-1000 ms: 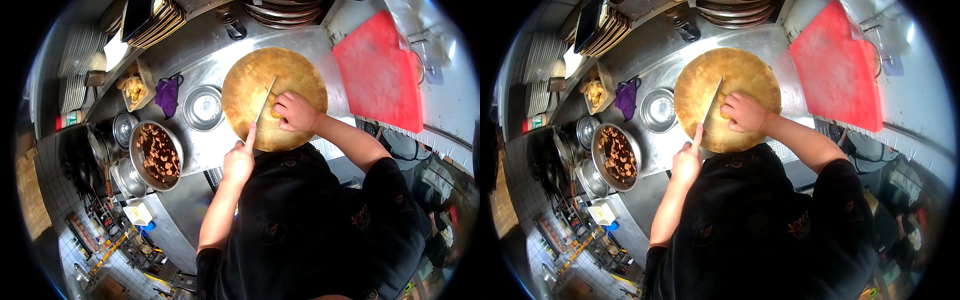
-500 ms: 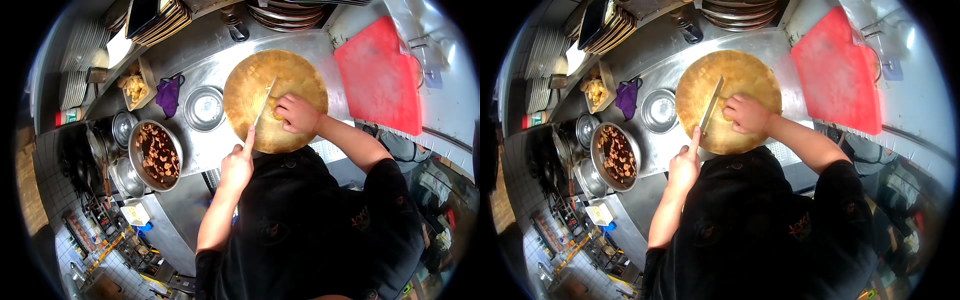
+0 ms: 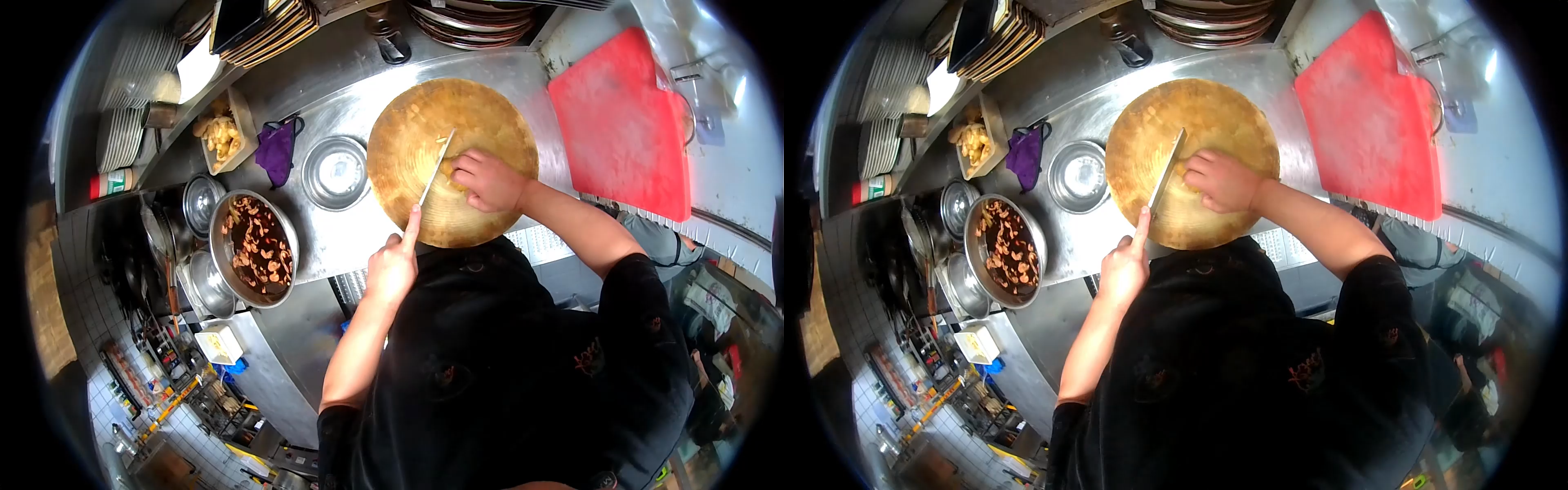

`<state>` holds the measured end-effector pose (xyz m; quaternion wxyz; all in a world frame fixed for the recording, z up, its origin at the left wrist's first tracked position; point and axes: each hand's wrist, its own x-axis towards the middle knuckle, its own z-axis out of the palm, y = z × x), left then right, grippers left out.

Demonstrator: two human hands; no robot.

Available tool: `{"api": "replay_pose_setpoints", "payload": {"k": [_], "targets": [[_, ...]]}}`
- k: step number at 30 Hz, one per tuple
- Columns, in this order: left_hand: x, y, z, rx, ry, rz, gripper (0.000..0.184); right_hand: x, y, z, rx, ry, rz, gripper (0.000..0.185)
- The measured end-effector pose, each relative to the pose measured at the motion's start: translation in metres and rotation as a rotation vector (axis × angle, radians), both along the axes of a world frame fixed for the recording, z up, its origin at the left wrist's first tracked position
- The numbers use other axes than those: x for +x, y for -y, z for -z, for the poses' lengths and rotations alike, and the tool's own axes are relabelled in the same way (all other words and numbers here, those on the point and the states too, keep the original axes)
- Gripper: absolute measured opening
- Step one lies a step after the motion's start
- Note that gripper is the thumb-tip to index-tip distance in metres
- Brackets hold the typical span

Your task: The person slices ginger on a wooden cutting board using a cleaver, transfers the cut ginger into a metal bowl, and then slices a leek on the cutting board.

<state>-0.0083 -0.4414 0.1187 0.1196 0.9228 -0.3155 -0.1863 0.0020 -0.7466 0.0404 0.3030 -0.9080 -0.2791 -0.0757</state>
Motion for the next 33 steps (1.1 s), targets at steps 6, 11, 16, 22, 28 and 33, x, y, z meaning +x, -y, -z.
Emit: {"api": "replay_pose_setpoints", "payload": {"k": [6,11,16,22,28,33], "targets": [[0.003,0.002,-0.001,0.024,0.005,0.008,0.09,0.001,0.002,-0.005,-0.059,0.001,-0.012,0.038],[0.006,0.015,0.016,0.02,-0.004,-0.048,0.089,-0.002,-0.001,-0.007,-0.088,0.047,0.008,0.038],[0.0,0.0,-0.006,-0.066,0.006,-0.035,0.091,-0.008,-0.006,-0.001,-0.083,0.043,0.034,0.035],[-0.007,0.013,0.007,0.077,-0.042,-0.032,0.09,-0.01,-0.007,-0.002,-0.096,-0.027,0.026,0.036],[0.009,0.015,0.014,-0.063,-0.058,-0.054,0.087,-0.013,-0.002,0.002,-0.111,0.076,0.05,0.034],[0.018,0.005,0.016,-0.197,-0.108,-0.101,0.081,-0.028,-0.014,0.002,-0.054,0.097,0.302,0.031]]}}
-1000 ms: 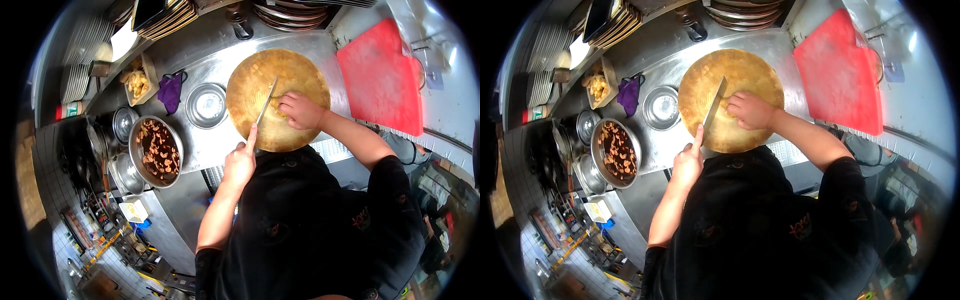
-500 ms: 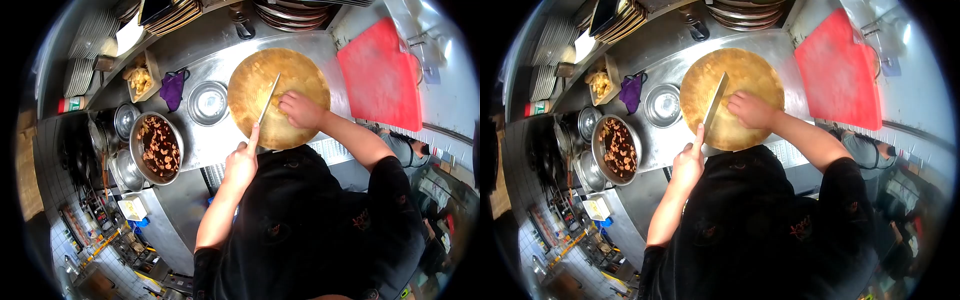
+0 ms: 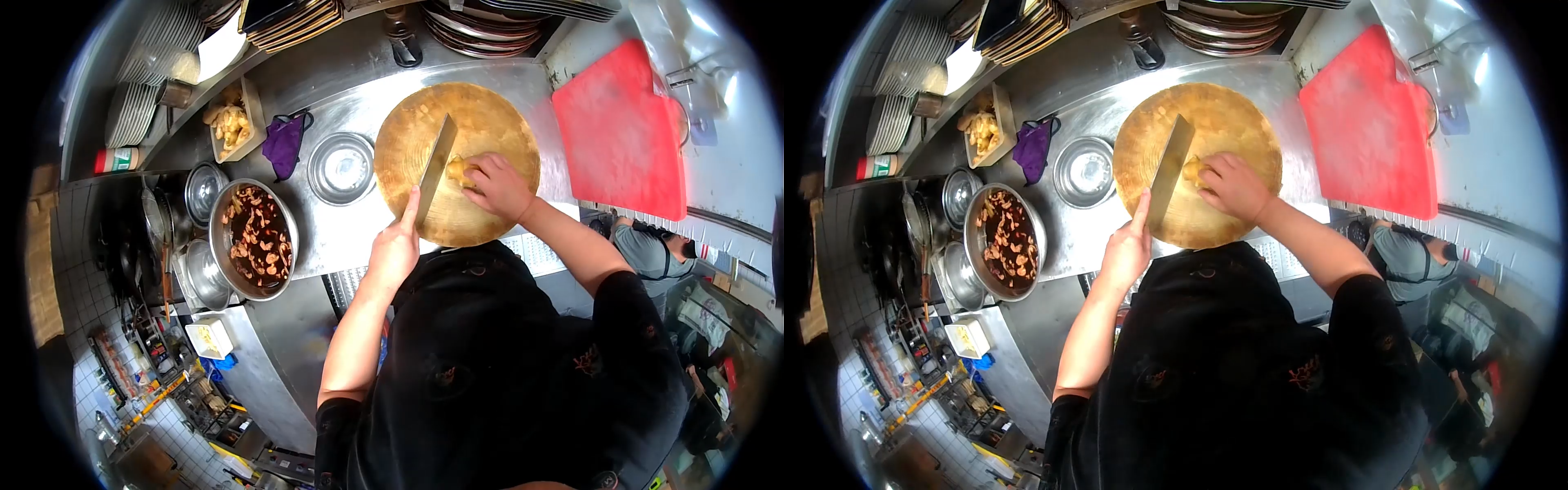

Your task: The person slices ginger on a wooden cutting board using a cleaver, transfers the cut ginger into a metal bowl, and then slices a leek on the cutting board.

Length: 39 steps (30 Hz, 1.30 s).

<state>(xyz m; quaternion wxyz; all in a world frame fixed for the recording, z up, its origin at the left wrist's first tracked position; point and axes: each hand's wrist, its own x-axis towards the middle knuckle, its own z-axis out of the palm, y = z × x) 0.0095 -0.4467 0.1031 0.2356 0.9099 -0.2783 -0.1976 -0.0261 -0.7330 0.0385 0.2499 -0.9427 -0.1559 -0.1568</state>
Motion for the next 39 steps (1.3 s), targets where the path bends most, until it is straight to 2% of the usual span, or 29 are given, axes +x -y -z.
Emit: {"api": "replay_pose_setpoints", "payload": {"k": [3,6,12,16,18,20,27,29,32,36,39], "targets": [[-0.002,0.003,-0.002,0.025,-0.025,0.001,0.082,-0.01,-0.003,0.006,-0.028,-0.083,0.104,0.032],[0.0,0.0,-0.002,0.03,-0.011,0.021,0.084,-0.009,0.006,0.008,-0.079,-0.046,0.049,0.034],[-0.003,-0.011,-0.021,0.054,0.021,0.11,0.087,-0.011,0.006,0.016,0.093,0.052,0.044,0.031],[-0.005,-0.012,-0.032,0.036,0.035,0.124,0.086,-0.007,0.009,0.025,0.132,0.086,0.035,0.039],[-0.005,-0.006,-0.024,0.046,0.027,0.125,0.085,-0.012,0.011,0.042,0.133,0.117,0.056,0.039],[-0.006,0.001,-0.003,0.096,0.018,0.13,0.083,-0.011,0.009,0.033,0.168,0.111,0.018,0.039],[-0.009,-0.002,-0.03,0.031,0.044,0.106,0.083,-0.012,0.012,0.044,0.171,0.118,0.045,0.039],[-0.01,0.005,-0.005,0.094,0.066,0.131,0.084,-0.012,0.011,0.043,0.168,0.131,0.037,0.039],[-0.004,0.011,-0.003,0.091,0.085,0.141,0.085,-0.009,0.014,0.043,0.17,0.153,0.034,0.04],[-0.01,0.006,-0.036,0.072,0.05,0.113,0.087,-0.011,0.013,0.044,0.185,0.131,0.04,0.039],[-0.014,0.009,-0.013,0.138,0.029,0.156,0.086,-0.01,0.014,0.045,0.187,0.142,0.025,0.038]]}}
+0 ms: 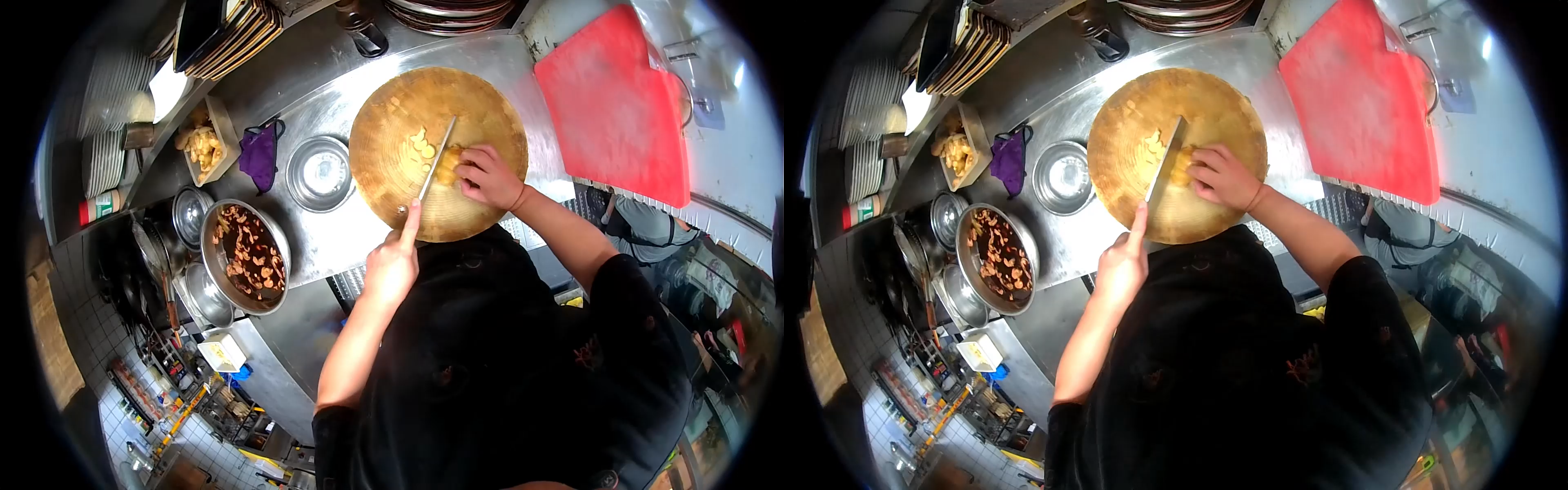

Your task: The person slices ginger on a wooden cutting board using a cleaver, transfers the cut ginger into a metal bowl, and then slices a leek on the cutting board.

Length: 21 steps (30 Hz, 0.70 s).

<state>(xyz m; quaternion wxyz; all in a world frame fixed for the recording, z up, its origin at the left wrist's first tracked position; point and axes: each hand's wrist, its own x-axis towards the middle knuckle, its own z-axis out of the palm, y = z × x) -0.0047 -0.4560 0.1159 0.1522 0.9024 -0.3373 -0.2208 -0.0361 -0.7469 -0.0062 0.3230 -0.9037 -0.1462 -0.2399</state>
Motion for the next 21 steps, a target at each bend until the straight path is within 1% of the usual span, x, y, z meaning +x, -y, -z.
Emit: {"api": "replay_pose_setpoints", "payload": {"k": [4,7,10,13,16,18,19,21], "targets": [[0.011,0.006,0.011,-0.095,0.039,-0.015,0.086,0.001,0.0,-0.006,-0.01,0.0,0.008,0.037],[0.008,-0.002,-0.009,-0.067,-0.023,-0.031,0.087,0.003,-0.001,-0.004,-0.001,0.007,0.009,0.037],[0.004,-0.007,-0.024,-0.11,0.026,-0.023,0.088,-0.001,-0.001,-0.002,0.001,0.01,0.014,0.036],[0.003,-0.004,-0.025,-0.099,0.031,0.018,0.087,0.001,-0.001,-0.003,-0.008,0.008,0.019,0.037],[0.003,0.0,-0.032,0.003,0.007,0.033,0.085,-0.001,0.0,-0.004,-0.003,0.001,0.021,0.038],[0.001,0.002,-0.033,0.021,-0.005,0.039,0.086,-0.001,0.0,-0.005,0.002,0.001,0.013,0.038],[0.001,0.003,-0.033,0.03,-0.008,0.04,0.087,0.0,0.0,-0.004,0.008,-0.001,0.017,0.038],[0.003,0.009,-0.009,-0.002,0.008,0.004,0.088,0.002,0.0,-0.004,0.018,-0.002,0.025,0.038]]}}
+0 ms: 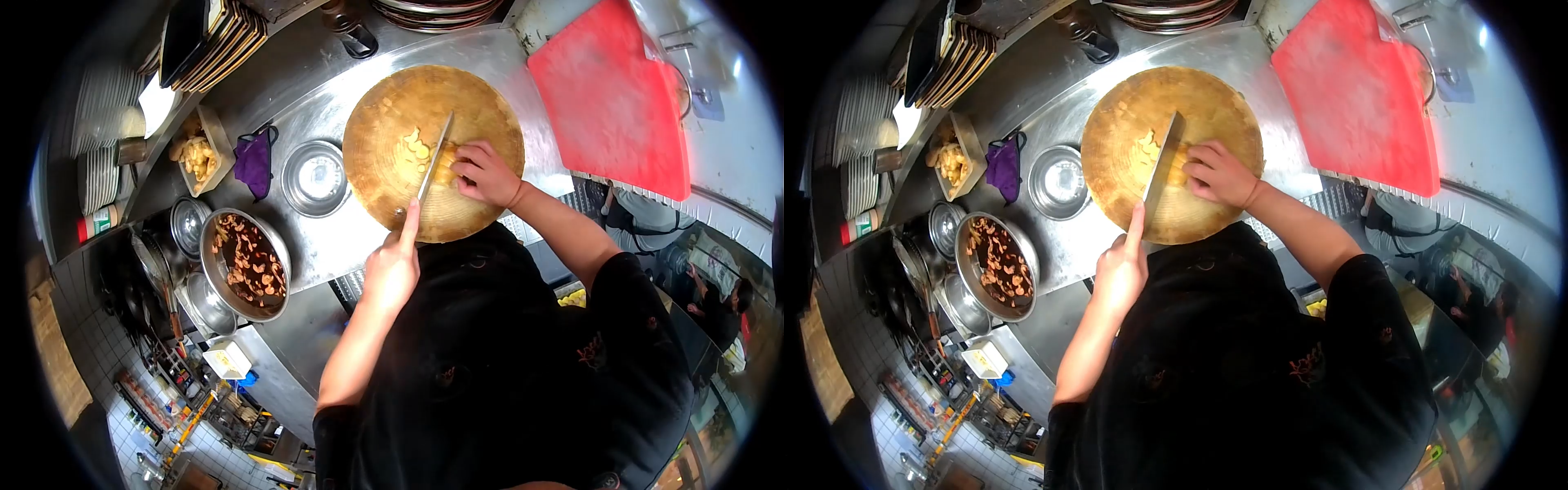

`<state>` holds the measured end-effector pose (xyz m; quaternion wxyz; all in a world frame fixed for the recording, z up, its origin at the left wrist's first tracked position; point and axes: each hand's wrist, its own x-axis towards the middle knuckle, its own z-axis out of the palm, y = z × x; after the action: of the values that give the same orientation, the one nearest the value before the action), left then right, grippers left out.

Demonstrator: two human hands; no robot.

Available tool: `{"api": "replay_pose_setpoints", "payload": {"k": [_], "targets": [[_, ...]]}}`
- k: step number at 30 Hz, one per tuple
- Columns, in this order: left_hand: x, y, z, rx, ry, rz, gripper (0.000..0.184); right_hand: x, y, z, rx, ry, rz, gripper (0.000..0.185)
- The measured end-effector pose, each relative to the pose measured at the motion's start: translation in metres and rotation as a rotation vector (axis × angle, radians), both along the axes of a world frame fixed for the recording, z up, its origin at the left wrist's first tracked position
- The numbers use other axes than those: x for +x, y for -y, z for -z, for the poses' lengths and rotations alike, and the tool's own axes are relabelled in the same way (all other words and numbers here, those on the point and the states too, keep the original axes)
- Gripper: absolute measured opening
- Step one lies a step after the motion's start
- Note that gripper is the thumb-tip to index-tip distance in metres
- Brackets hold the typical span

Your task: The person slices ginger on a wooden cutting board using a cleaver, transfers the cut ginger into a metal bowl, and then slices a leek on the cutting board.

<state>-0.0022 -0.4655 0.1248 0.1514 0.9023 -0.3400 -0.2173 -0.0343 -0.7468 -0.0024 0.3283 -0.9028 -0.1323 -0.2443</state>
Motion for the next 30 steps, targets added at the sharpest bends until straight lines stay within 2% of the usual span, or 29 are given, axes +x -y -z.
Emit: {"api": "replay_pose_setpoints", "payload": {"k": [3,11,15,21,24,27,30], "targets": [[0.014,0.019,0.022,-0.077,-0.052,-0.04,0.089,0.002,0.001,-0.004,-0.017,-0.011,-0.017,0.038],[0.032,0.007,0.015,-0.177,-0.161,-0.101,0.082,0.004,-0.004,0.001,0.009,-0.067,-0.027,0.039],[0.023,-0.017,0.018,-0.248,-0.03,-0.108,0.082,0.002,-0.002,-0.009,0.032,-0.213,-0.044,0.041],[0.016,-0.027,0.019,-0.142,-0.023,-0.107,0.084,0.008,-0.006,-0.062,-0.218,-0.69,-0.045,0.039],[0.011,-0.026,0.013,-0.11,-0.019,-0.098,0.085,0.011,-0.001,-0.052,-0.156,-0.406,-0.051,0.036],[0.003,-0.025,0.001,-0.111,-0.008,-0.043,0.086,-0.005,0.004,-0.043,-0.136,-0.276,-0.003,0.033],[0.003,-0.022,-0.005,-0.143,0.048,0.034,0.078,-0.018,0.0,-0.034,-0.16,-0.185,-0.014,0.03]]}}
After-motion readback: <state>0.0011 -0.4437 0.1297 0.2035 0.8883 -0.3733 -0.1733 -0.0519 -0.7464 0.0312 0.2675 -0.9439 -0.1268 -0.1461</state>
